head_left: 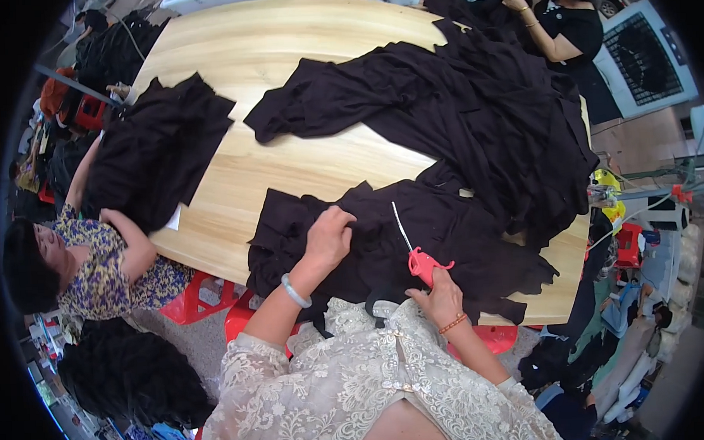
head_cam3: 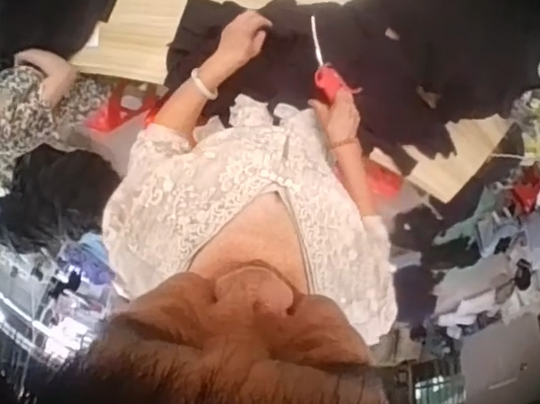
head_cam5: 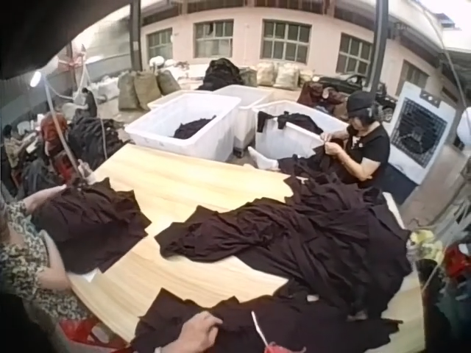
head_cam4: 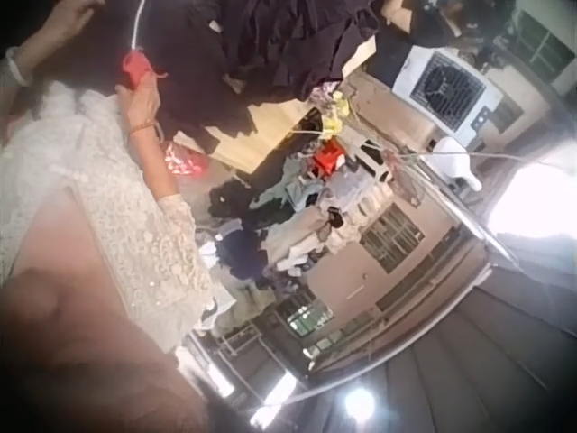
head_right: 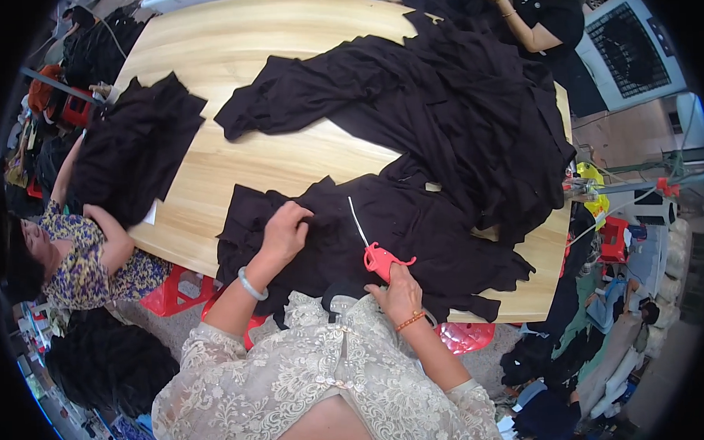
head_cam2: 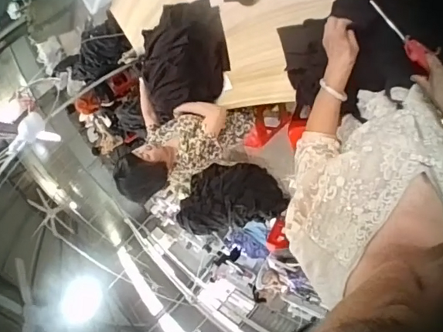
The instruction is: The worker is using scissors to cut and trim dark brown fabric pieces on a wooden work table in a textile workshop.
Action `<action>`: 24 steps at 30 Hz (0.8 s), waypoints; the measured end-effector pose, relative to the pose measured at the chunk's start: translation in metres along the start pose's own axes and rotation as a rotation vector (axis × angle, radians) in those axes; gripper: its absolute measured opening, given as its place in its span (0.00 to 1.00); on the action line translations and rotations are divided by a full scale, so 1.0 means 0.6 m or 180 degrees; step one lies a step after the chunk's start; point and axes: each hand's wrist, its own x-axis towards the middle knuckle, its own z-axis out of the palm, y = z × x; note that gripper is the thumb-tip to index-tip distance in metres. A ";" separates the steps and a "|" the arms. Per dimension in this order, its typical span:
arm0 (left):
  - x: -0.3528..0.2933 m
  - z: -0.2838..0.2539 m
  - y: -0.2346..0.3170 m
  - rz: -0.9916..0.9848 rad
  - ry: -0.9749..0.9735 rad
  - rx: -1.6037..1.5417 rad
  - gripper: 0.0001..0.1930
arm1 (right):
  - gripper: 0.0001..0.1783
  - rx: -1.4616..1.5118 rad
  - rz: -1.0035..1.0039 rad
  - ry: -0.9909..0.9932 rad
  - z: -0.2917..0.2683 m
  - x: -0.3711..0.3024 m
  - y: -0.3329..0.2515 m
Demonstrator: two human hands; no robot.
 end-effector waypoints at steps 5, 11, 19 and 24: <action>0.032 -0.121 0.032 0.0160 0.1339 -0.0492 0.14 | 0.39 -0.0085 0.0174 0.0433 0.014 -0.031 0.003; -0.009 -0.168 -0.030 0.0069 0.1575 0.0091 0.14 | 0.31 -0.0163 0.0040 0.0296 0.017 -0.035 0.036; -0.106 -0.144 -0.074 0.0151 0.0798 0.1238 0.08 | 0.12 -0.0400 -0.0454 0.1703 -0.106 0.018 0.058; -0.160 -0.114 -0.063 -0.0093 -0.0538 0.1953 0.04 | 0.14 -0.0959 0.0165 -0.0031 -0.155 0.019 0.096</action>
